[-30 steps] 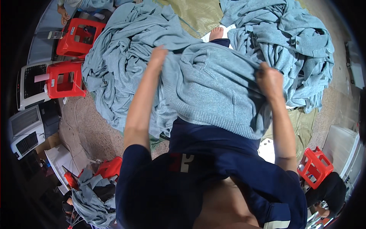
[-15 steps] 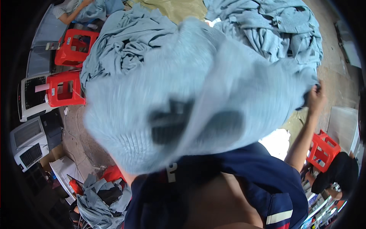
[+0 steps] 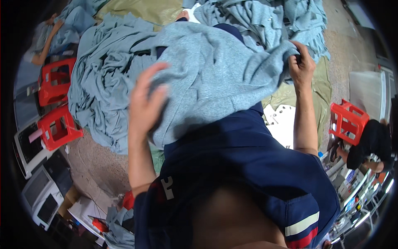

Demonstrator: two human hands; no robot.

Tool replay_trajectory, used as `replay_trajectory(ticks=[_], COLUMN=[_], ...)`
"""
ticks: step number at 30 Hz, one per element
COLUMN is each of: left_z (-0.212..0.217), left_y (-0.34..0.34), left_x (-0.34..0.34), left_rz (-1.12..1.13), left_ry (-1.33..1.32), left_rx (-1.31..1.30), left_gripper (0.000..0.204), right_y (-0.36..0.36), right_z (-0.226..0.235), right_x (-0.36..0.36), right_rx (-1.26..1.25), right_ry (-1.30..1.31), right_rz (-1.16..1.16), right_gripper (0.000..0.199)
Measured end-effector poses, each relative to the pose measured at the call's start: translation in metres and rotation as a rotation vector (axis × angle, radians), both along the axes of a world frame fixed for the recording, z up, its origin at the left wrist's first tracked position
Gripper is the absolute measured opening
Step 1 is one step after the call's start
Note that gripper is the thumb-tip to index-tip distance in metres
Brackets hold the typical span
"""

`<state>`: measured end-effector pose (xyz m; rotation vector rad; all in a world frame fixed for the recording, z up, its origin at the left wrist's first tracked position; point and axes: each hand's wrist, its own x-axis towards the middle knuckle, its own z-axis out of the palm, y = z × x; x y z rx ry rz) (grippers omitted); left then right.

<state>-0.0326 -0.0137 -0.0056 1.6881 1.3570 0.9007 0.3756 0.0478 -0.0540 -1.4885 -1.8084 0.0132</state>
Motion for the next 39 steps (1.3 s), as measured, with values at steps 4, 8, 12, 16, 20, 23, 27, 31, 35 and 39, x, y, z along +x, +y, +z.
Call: replay_trajectory(ticks=[4,8,12,16,20,23,27,31,35,39], left_z=[-0.008,0.006,0.004,-0.08,-0.106,-0.105,-0.101,-0.064,-0.017,0.032], left_y=[0.016,0.043,0.061,0.058,0.047,0.048,0.052,0.058,0.07,0.087], left_x=[0.078,0.043,-0.025,-0.09,-0.107,-0.103,-0.1,-0.074,-0.05,0.037], left_rz=[-0.484,-0.272,0.391,0.404,0.492,0.517,0.524,0.557,0.334,-0.188], left_ry=[0.301,0.098,0.441,0.164,-0.317,-0.368,-0.427,-0.742,-0.593,-0.284], left_rx=[-0.24,-0.328,0.306,0.359,-0.134,-0.145,-0.165,-0.235,-0.102,-0.006], left_gripper=[0.06,0.018,0.013,0.015,0.015,0.015,0.015,0.02,0.02,0.016], right_y=[0.019,0.018,0.003,-0.009,-0.007,-0.005,0.001,0.015,0.046,0.046], right_z=[0.025,0.033,0.001,-0.032,-0.028,-0.027,-0.029,-0.034,-0.005,0.07], right_x=[-0.019,-0.006,-0.014,-0.059,-0.069,-0.072,-0.09,-0.088,-0.052,-0.061], right_rx=[0.165,0.224,0.213,-0.186,-0.198,-0.083,-0.073,-0.087,-0.255,-0.065], right_ry=[-0.029,-0.14,-0.315,-0.172,-0.073,-0.123,-0.19,0.028,0.844,0.323], right_rz=[0.011,-0.029,0.111,0.343,0.336,0.446,0.513,0.532,0.294,0.83], right_gripper=[0.036,0.036,0.039,0.038,0.043,0.045,0.034,0.031,0.019,0.022])
